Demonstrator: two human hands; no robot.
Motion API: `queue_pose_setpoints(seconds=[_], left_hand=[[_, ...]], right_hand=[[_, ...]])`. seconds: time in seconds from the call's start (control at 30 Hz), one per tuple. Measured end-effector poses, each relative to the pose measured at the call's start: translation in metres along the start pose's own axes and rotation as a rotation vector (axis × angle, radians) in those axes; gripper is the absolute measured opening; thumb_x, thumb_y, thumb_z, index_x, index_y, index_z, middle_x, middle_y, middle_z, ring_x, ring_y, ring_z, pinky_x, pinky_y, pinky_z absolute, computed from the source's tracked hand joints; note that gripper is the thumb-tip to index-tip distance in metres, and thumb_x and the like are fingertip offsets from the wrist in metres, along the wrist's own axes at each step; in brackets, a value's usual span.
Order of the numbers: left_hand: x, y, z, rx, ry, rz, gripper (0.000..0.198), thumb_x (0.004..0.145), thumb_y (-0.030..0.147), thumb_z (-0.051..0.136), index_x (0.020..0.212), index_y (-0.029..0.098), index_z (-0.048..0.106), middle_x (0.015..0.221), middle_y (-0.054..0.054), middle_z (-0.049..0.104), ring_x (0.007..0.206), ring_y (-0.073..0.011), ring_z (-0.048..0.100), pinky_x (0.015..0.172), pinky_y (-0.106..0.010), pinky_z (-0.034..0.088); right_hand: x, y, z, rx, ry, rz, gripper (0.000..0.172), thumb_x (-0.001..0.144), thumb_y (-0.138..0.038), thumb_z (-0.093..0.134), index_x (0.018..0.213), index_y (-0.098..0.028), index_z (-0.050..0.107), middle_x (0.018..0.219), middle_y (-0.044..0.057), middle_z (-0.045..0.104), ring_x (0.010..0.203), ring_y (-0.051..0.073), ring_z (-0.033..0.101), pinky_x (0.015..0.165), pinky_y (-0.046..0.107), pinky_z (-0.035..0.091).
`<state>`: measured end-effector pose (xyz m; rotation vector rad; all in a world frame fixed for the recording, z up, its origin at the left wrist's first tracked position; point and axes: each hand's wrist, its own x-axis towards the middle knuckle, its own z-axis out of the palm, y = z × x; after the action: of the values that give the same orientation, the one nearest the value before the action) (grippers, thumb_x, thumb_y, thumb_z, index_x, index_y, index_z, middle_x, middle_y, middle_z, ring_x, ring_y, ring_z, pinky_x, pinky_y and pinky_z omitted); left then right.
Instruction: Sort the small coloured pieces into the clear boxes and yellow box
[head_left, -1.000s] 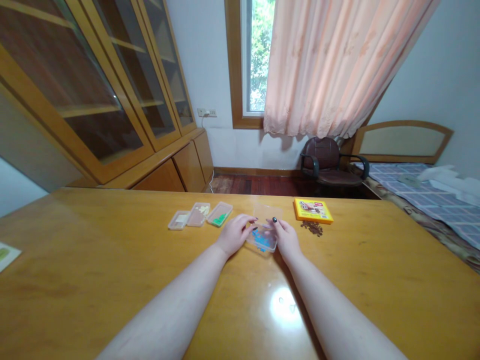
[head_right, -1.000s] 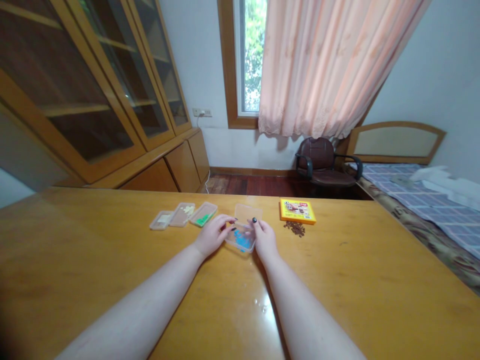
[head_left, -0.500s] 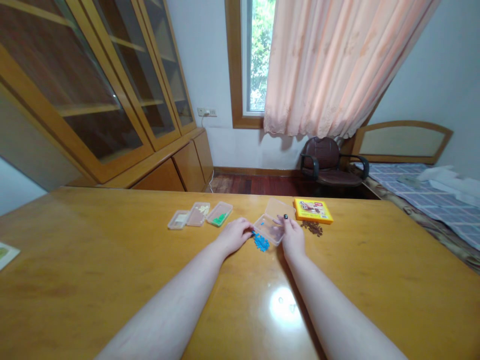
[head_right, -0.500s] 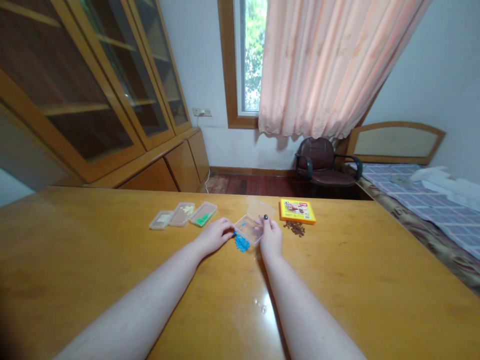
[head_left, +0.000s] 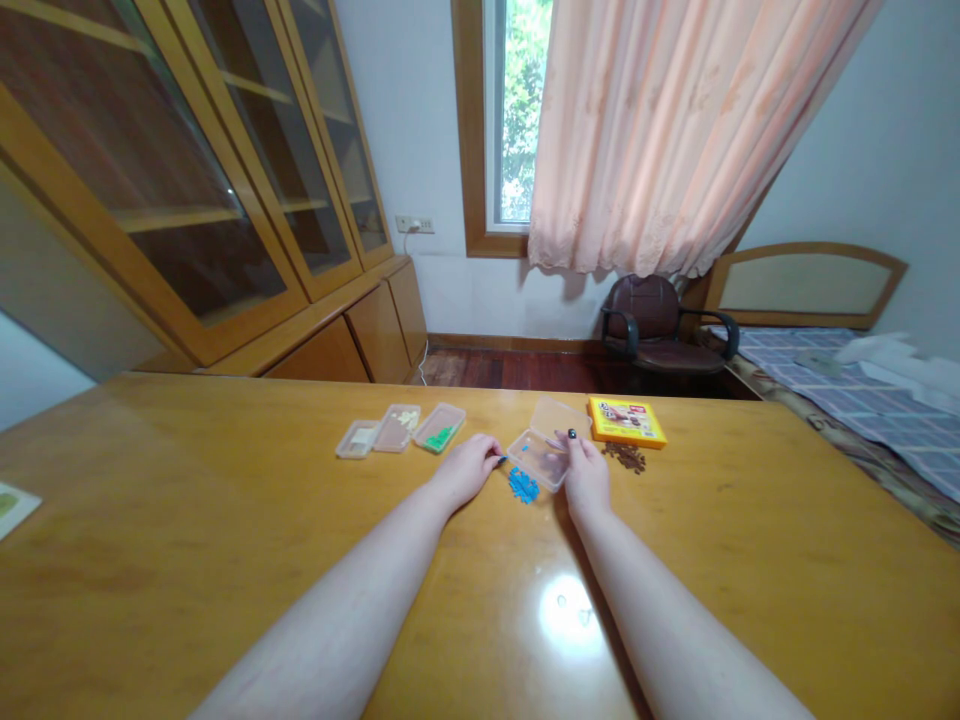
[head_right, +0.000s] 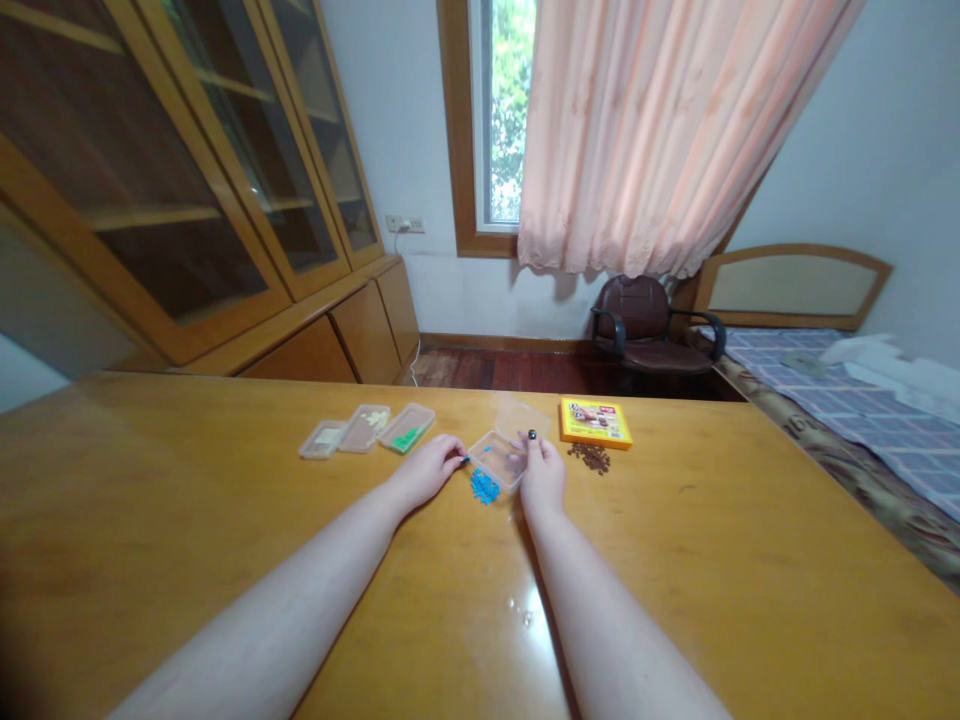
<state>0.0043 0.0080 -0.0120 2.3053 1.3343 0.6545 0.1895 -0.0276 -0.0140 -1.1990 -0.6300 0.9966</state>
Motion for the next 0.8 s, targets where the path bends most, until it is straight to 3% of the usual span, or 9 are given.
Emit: queue_pose_setpoints(seconds=[0.1, 0.17, 0.3, 0.37, 0.5, 0.63, 0.8], left_hand=[[0.001, 0.001, -0.004, -0.024, 0.088, -0.04, 0.006, 0.08, 0.018, 0.05, 0.081, 0.017, 0.056, 0.084, -0.003, 0.059, 0.08, -0.016, 0.054, 0.075, -0.029, 0.043], [-0.001, 0.003, -0.009, -0.035, 0.213, -0.043, 0.007, 0.081, 0.018, 0.049, 0.082, 0.017, 0.055, 0.084, -0.003, 0.058, 0.081, -0.0158, 0.054, 0.075, -0.029, 0.043], [-0.006, 0.01, -0.018, -0.052, 0.435, 0.058, 0.01, 0.085, 0.021, 0.044, 0.088, 0.017, 0.054, 0.085, -0.003, 0.057, 0.076, -0.0142, 0.053, 0.073, -0.028, 0.044], [-0.007, 0.014, -0.018, -0.051, 0.398, 0.153, 0.011, 0.085, 0.023, 0.045, 0.088, 0.018, 0.054, 0.085, -0.003, 0.059, 0.08, -0.0146, 0.054, 0.075, -0.029, 0.044], [-0.008, 0.021, -0.012, -0.049, 0.2, 0.263, 0.018, 0.083, 0.027, 0.051, 0.1, 0.019, 0.054, 0.097, -0.004, 0.06, 0.084, -0.015, 0.055, 0.078, -0.03, 0.045], [-0.006, 0.017, -0.011, -0.041, 0.209, 0.178, 0.019, 0.083, 0.019, 0.047, 0.1, 0.019, 0.053, 0.097, -0.004, 0.059, 0.079, -0.0141, 0.054, 0.076, -0.03, 0.046], [-0.002, 0.004, -0.009, -0.043, 0.214, 0.02, 0.019, 0.081, 0.013, 0.043, 0.093, 0.017, 0.057, 0.093, -0.005, 0.061, 0.091, -0.0167, 0.054, 0.083, -0.031, 0.044]], right_hand=[[-0.001, -0.002, 0.0, -0.029, -0.003, 0.009, 0.05, 0.067, -0.056, 0.059, 0.09, -0.012, 0.063, 0.092, 0.012, 0.068, 0.063, 0.018, 0.062, 0.057, 0.028, 0.047], [-0.001, -0.003, -0.001, -0.05, -0.016, 0.009, 0.051, 0.066, -0.057, 0.059, 0.09, -0.012, 0.064, 0.091, 0.012, 0.068, 0.062, 0.018, 0.062, 0.056, 0.028, 0.046], [0.0, 0.001, -0.001, -0.102, -0.075, -0.01, 0.049, 0.066, -0.057, 0.06, 0.087, -0.013, 0.065, 0.082, 0.01, 0.069, 0.059, 0.018, 0.061, 0.057, 0.028, 0.046], [0.0, 0.004, 0.0, -0.126, -0.112, -0.014, 0.048, 0.066, -0.058, 0.06, 0.085, -0.014, 0.066, 0.077, 0.008, 0.069, 0.057, 0.017, 0.06, 0.056, 0.029, 0.046], [-0.001, 0.004, 0.001, -0.118, -0.149, -0.018, 0.047, 0.064, -0.057, 0.062, 0.084, -0.014, 0.067, 0.075, 0.008, 0.069, 0.055, 0.017, 0.059, 0.055, 0.029, 0.046], [-0.003, -0.001, 0.002, -0.071, -0.094, 0.005, 0.049, 0.064, -0.057, 0.062, 0.084, -0.013, 0.066, 0.078, 0.008, 0.069, 0.056, 0.016, 0.06, 0.055, 0.028, 0.046], [-0.003, -0.003, 0.002, -0.029, -0.047, 0.019, 0.049, 0.063, -0.057, 0.064, 0.084, -0.013, 0.065, 0.08, 0.009, 0.069, 0.057, 0.017, 0.061, 0.055, 0.028, 0.046]])
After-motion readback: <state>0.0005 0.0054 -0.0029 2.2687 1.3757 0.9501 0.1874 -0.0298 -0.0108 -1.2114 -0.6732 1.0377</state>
